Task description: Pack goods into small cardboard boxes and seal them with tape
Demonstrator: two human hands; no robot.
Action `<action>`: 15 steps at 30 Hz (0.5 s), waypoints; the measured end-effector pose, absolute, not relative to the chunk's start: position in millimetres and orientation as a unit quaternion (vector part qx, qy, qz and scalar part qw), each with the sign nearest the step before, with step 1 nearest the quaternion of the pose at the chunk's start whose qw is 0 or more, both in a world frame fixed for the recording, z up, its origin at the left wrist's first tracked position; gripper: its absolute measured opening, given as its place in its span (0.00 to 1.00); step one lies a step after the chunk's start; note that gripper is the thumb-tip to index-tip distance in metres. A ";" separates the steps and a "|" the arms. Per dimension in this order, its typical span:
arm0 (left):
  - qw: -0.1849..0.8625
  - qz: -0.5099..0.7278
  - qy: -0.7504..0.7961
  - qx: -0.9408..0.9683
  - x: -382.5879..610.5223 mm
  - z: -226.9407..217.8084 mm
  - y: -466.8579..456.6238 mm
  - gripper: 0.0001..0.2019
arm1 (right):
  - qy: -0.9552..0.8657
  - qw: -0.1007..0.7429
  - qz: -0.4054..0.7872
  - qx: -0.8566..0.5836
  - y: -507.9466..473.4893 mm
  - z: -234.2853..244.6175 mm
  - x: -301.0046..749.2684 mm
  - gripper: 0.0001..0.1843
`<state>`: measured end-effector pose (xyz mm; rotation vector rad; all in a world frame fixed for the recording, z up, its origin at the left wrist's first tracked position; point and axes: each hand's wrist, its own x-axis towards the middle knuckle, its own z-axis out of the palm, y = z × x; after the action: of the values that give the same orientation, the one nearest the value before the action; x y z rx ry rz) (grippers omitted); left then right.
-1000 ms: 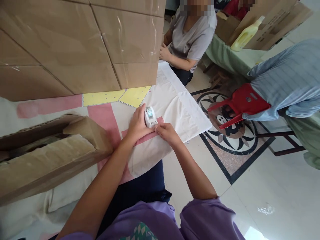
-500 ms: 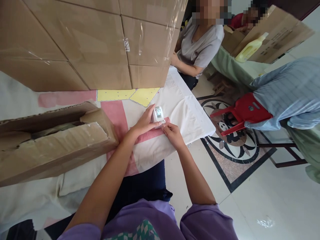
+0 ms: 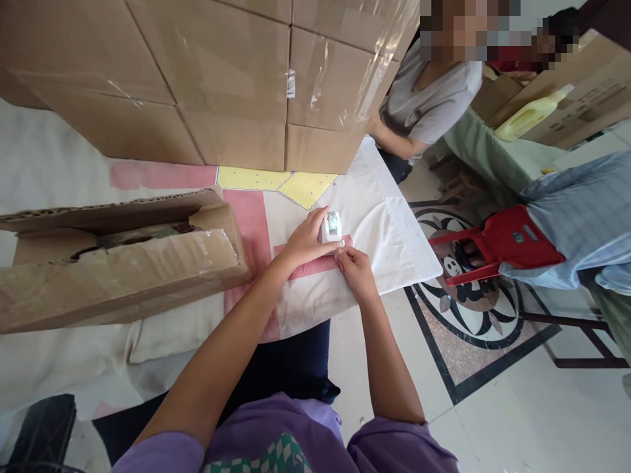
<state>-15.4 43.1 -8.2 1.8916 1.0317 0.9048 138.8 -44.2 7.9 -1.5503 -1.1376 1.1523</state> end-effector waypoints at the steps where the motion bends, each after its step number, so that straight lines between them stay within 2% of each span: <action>1: 0.395 0.352 0.405 0.745 -16.0 -7.1 43.2 0.43 | -0.457 0.435 0.463 -0.623 -44.2 7.8 138.8 0.18; 15: 0.392 0.355 0.409 0.743 -13.5 -11.1 44.9 0.41 | -0.462 0.438 0.447 -0.629 -42.7 3.6 138.1 0.16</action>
<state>-13.5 44.9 -11.1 1.8874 1.0383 0.9018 138.1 -42.7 3.6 -1.5642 -1.1477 1.1114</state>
